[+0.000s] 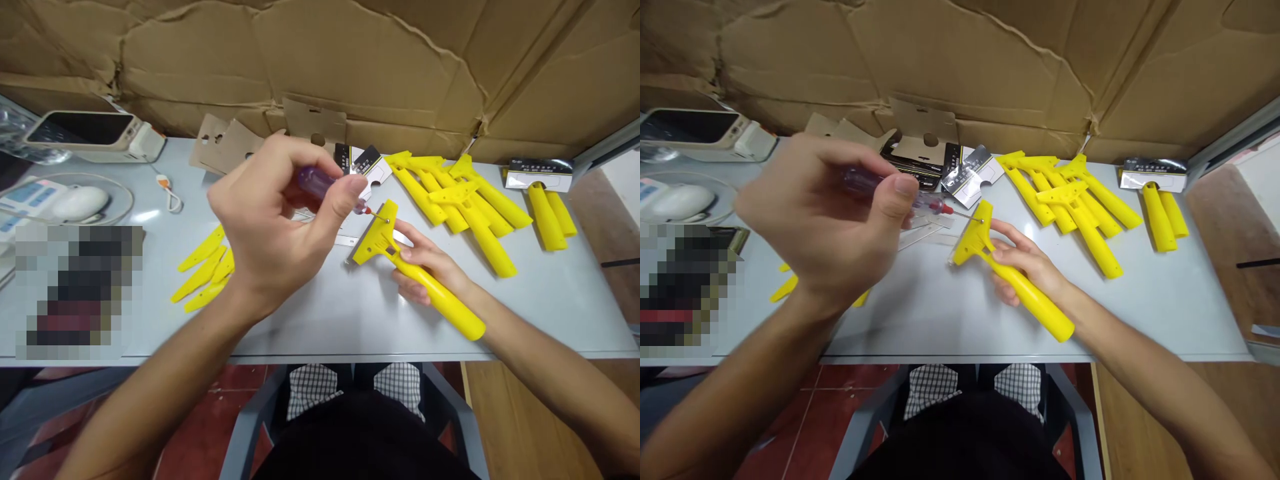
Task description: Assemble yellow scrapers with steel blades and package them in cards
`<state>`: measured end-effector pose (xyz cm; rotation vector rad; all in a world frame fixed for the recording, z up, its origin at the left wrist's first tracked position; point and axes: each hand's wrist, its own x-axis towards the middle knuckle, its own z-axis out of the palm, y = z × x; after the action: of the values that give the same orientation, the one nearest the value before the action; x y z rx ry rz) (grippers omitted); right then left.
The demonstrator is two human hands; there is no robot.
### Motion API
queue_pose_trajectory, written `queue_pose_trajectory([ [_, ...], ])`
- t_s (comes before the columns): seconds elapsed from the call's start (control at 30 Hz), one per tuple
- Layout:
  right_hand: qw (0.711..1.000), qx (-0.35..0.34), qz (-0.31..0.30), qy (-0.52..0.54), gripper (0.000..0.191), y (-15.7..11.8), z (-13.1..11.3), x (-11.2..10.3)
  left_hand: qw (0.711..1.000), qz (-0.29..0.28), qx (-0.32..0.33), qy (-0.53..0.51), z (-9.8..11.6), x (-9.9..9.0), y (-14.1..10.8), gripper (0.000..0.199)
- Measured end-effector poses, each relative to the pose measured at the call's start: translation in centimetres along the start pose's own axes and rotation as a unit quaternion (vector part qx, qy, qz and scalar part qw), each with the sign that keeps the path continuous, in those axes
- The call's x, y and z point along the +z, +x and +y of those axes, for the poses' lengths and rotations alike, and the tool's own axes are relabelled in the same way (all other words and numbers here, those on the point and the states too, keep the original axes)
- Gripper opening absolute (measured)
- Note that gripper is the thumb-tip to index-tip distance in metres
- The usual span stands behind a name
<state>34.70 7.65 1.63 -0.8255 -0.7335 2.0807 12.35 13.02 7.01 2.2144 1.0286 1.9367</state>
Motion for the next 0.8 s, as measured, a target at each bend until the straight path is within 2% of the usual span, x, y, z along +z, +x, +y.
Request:
queue_pose_trajectory([
  [0.07,1.000,-0.004,0.002,-0.007,0.062,0.0,0.0,-0.1,1.000,-0.007,-0.018,-0.005,-0.4,-0.3,-0.2,0.012],
  [0.1,1.000,-0.008,0.003,-0.012,0.062,0.0,0.0,-0.2,1.000,-0.011,-0.019,-0.016,-0.9,-0.4,-0.3,0.018],
  [0.17,1.000,-0.018,0.005,-0.017,0.061,0.0,-0.1,-0.4,0.997,-0.002,0.009,-0.072,-2.1,-0.3,-0.6,0.035],
  [0.23,1.000,-0.023,0.012,-0.018,0.060,0.0,-0.1,-0.5,0.992,0.021,0.007,-0.124,-3.1,0.0,-1.0,0.057],
  [0.3,0.999,-0.020,0.019,-0.016,0.060,0.0,-0.2,-0.4,0.987,0.038,-0.005,-0.155,-3.4,0.2,-1.2,0.066],
  [0.37,1.000,-0.014,0.024,-0.015,0.062,0.0,-0.3,-0.4,0.983,0.059,-0.025,-0.171,-3.1,0.2,-1.3,0.063],
  [0.43,1.000,-0.007,0.028,-0.013,0.065,0.0,-0.4,-0.3,0.978,0.060,-0.080,-0.186,-2.3,-0.2,-1.1,0.058],
  [0.57,0.999,-0.002,0.036,-0.007,0.068,-0.1,-0.5,-0.2,0.952,-0.046,-0.251,-0.167,-0.9,-1.4,-0.2,0.054],
  [0.63,0.999,-0.002,0.034,-0.012,0.069,-0.1,-0.5,-0.1,0.953,-0.049,-0.268,-0.134,-0.7,-1.8,0.4,0.056],
  [0.8,0.999,-0.002,0.035,-0.020,0.070,-0.1,-0.5,0.0,0.964,-0.033,-0.226,-0.135,-1.8,-1.9,0.8,0.046],
])
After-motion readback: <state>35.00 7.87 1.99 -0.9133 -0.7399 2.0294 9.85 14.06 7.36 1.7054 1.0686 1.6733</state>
